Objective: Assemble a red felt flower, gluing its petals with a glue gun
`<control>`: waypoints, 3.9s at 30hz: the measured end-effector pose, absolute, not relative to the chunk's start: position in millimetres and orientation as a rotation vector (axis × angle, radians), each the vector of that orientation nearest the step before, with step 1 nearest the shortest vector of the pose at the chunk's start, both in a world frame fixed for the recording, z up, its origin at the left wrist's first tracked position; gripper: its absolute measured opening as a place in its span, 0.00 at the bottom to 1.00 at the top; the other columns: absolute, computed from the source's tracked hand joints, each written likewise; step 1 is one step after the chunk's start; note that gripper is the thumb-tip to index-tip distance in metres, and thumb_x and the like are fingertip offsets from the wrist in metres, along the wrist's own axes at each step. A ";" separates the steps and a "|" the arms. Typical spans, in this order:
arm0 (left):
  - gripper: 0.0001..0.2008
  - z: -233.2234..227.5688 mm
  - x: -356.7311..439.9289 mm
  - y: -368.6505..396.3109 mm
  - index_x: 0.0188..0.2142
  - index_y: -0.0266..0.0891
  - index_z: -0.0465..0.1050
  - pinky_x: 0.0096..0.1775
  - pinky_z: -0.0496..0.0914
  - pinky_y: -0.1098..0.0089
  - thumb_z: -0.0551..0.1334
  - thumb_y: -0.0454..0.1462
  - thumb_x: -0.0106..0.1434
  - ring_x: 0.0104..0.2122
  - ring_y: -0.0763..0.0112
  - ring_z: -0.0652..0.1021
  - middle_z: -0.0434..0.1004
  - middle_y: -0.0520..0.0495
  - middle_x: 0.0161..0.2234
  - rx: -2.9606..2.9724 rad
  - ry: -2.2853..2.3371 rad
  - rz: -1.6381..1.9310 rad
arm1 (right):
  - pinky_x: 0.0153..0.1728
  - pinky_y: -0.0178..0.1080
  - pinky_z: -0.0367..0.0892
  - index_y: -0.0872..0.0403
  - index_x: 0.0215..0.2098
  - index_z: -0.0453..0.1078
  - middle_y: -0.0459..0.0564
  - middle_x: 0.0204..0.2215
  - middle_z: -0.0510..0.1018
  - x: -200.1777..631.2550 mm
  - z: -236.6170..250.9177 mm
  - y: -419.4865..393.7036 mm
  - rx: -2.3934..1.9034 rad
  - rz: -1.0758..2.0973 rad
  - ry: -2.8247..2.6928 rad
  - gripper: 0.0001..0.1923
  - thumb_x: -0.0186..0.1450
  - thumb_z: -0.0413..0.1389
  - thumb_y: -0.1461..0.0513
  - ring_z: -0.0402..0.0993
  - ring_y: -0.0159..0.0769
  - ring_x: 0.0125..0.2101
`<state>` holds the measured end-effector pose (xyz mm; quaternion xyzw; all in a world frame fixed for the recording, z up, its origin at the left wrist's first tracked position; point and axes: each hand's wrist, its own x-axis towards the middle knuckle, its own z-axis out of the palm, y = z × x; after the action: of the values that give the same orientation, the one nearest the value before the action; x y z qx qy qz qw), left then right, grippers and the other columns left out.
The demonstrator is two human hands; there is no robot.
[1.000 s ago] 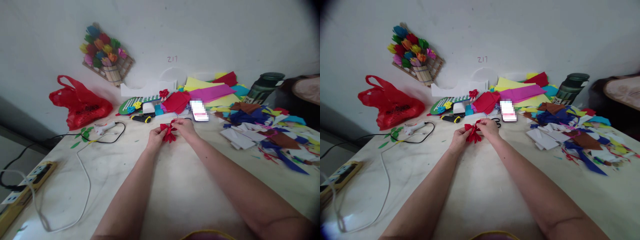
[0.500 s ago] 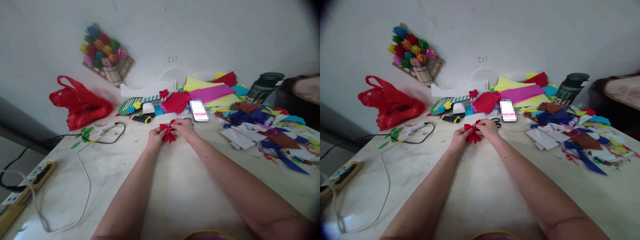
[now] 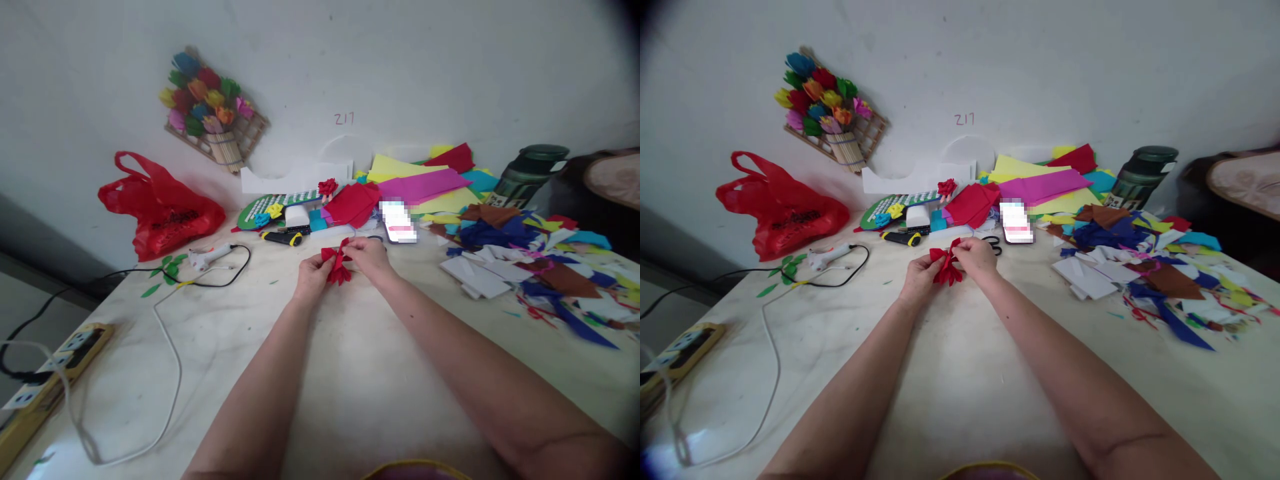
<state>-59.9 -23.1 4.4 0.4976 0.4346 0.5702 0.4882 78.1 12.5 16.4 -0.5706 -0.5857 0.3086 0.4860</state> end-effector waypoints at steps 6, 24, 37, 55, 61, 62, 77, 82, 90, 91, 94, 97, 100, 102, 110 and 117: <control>0.13 1.2 -56.2 -22.5 0.29 0.33 0.77 0.28 0.65 0.72 0.65 0.43 0.51 0.23 0.73 0.71 0.75 0.49 0.23 1.289 1.148 1.405 | 0.45 0.42 0.68 0.50 0.21 0.74 0.46 0.39 0.80 76.8 17.8 10.1 -1.463 0.651 -1.482 0.05 0.53 0.56 0.61 0.76 0.40 0.40; 0.14 -7.6 -56.7 -16.7 0.32 0.34 0.78 0.30 0.67 0.72 0.63 0.43 0.52 0.26 0.71 0.73 0.76 0.48 0.25 1.299 1.176 1.419 | 0.34 0.36 0.68 0.53 0.19 0.72 0.44 0.19 0.76 78.7 8.7 16.9 -1.437 0.855 -1.381 0.06 0.51 0.56 0.61 0.74 0.35 0.28; 0.20 6.9 -53.5 -26.9 0.37 0.32 0.79 0.34 0.71 0.69 0.67 0.45 0.50 0.30 0.67 0.77 0.80 0.42 0.31 1.184 1.108 1.444 | 0.49 0.46 0.64 0.52 0.16 0.66 0.49 0.44 0.79 74.1 18.1 5.4 -1.291 0.366 -1.637 0.09 0.52 0.55 0.66 0.74 0.41 0.43; 0.18 19.9 -57.5 -31.2 0.31 0.32 0.79 0.28 0.69 0.71 0.69 0.44 0.44 0.24 0.69 0.75 0.77 0.47 0.23 1.111 1.150 1.431 | 0.48 0.51 0.61 0.52 0.16 0.67 0.49 0.47 0.78 70.3 25.5 -3.3 -1.242 0.171 -1.827 0.09 0.53 0.56 0.67 0.72 0.46 0.46; 0.17 16.1 -58.0 -28.3 0.29 0.33 0.78 0.27 0.68 0.71 0.70 0.43 0.42 0.23 0.70 0.75 0.76 0.47 0.22 1.108 1.165 1.448 | 0.49 0.52 0.61 0.52 0.16 0.67 0.48 0.47 0.78 70.2 25.0 -3.1 -1.225 0.202 -1.827 0.09 0.53 0.57 0.67 0.72 0.46 0.46; 0.17 15.3 -58.4 -27.9 0.29 0.33 0.78 0.27 0.69 0.71 0.70 0.43 0.43 0.23 0.70 0.74 0.76 0.47 0.22 1.110 1.169 1.447 | 0.50 0.52 0.61 0.52 0.16 0.67 0.48 0.47 0.78 70.2 24.8 -2.7 -1.226 0.217 -1.823 0.09 0.53 0.57 0.67 0.72 0.46 0.47; 0.19 11.4 -61.2 -25.5 0.30 0.33 0.76 0.28 0.73 0.64 0.69 0.46 0.43 0.23 0.64 0.77 0.77 0.45 0.23 1.041 1.119 1.389 | 0.52 0.51 0.61 0.52 0.18 0.67 0.51 0.49 0.77 73.2 22.2 2.3 -1.192 0.326 -1.776 0.08 0.53 0.58 0.68 0.72 0.44 0.48; 0.19 11.1 -63.0 -25.4 0.30 0.33 0.76 0.27 0.73 0.65 0.68 0.46 0.43 0.26 0.61 0.78 0.78 0.44 0.24 1.033 1.093 1.391 | 0.53 0.52 0.61 0.52 0.18 0.65 0.52 0.49 0.77 73.4 23.0 2.3 -1.174 0.360 -1.761 0.09 0.53 0.58 0.68 0.71 0.45 0.49; 0.18 13.9 -65.8 -24.9 0.29 0.33 0.75 0.26 0.72 0.66 0.67 0.45 0.44 0.24 0.64 0.78 0.78 0.44 0.24 0.996 1.094 1.376 | 0.53 0.49 0.63 0.52 0.23 0.67 0.55 0.51 0.74 79.1 20.2 7.1 -0.914 0.477 -1.826 0.05 0.55 0.56 0.67 0.70 0.41 0.51; 0.17 14.2 -65.9 -25.0 0.29 0.33 0.74 0.26 0.72 0.66 0.67 0.45 0.44 0.23 0.64 0.77 0.77 0.45 0.23 0.990 1.091 1.377 | 0.52 0.48 0.64 0.52 0.24 0.67 0.55 0.51 0.74 79.6 20.0 7.2 -0.884 0.475 -1.840 0.04 0.56 0.56 0.67 0.70 0.41 0.51; 0.17 14.8 -65.5 -25.5 0.28 0.33 0.74 0.26 0.72 0.66 0.68 0.44 0.43 0.23 0.64 0.77 0.77 0.45 0.22 0.977 1.076 1.375 | 0.52 0.51 0.63 0.52 0.25 0.68 0.56 0.51 0.73 80.0 19.5 6.9 -0.890 0.420 -1.864 0.04 0.56 0.56 0.66 0.70 0.43 0.51; 0.18 14.6 -64.6 -26.3 0.29 0.33 0.74 0.26 0.72 0.67 0.69 0.44 0.42 0.24 0.64 0.78 0.77 0.45 0.22 0.988 1.078 1.375 | 0.53 0.53 0.62 0.52 0.25 0.68 0.55 0.51 0.73 79.6 17.9 7.6 -0.925 0.363 -1.884 0.04 0.57 0.56 0.66 0.70 0.44 0.51; 0.19 14.3 -64.0 -26.2 0.29 0.33 0.74 0.27 0.73 0.67 0.69 0.46 0.43 0.24 0.64 0.78 0.77 0.44 0.23 1.008 1.085 1.366 | 0.52 0.54 0.62 0.52 0.25 0.68 0.55 0.51 0.73 80.1 15.3 10.0 -0.884 0.343 -1.892 0.04 0.57 0.56 0.66 0.69 0.45 0.51; 0.19 14.2 -64.3 -25.7 0.28 0.33 0.74 0.27 0.73 0.67 0.69 0.46 0.43 0.24 0.64 0.78 0.77 0.44 0.23 1.009 1.077 1.365 | 0.51 0.55 0.63 0.52 0.26 0.69 0.55 0.51 0.73 81.3 14.0 11.7 -0.815 0.337 -1.895 0.03 0.57 0.57 0.65 0.70 0.45 0.50; 0.17 13.7 -65.1 -25.6 0.29 0.33 0.74 0.26 0.72 0.69 0.67 0.46 0.47 0.24 0.66 0.77 0.77 0.45 0.23 1.077 1.089 1.384 | 0.49 0.54 0.65 0.52 0.30 0.71 0.55 0.53 0.71 80.8 15.8 9.3 -0.785 0.188 -1.974 0.04 0.57 0.56 0.67 0.70 0.45 0.48; 0.12 14.6 -59.5 -25.3 0.29 0.33 0.74 0.24 0.72 0.70 0.66 0.41 0.50 0.23 0.70 0.75 0.74 0.48 0.22 1.102 1.207 1.405 | 0.48 0.55 0.64 0.53 0.30 0.71 0.56 0.55 0.70 78.2 17.7 5.8 -0.911 0.012 -2.064 0.05 0.55 0.56 0.68 0.69 0.49 0.49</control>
<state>-59.5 -25.3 14.6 0.4506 0.4933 0.5740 0.4734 78.2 5.8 17.7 -0.3649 -0.8265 0.0050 0.4286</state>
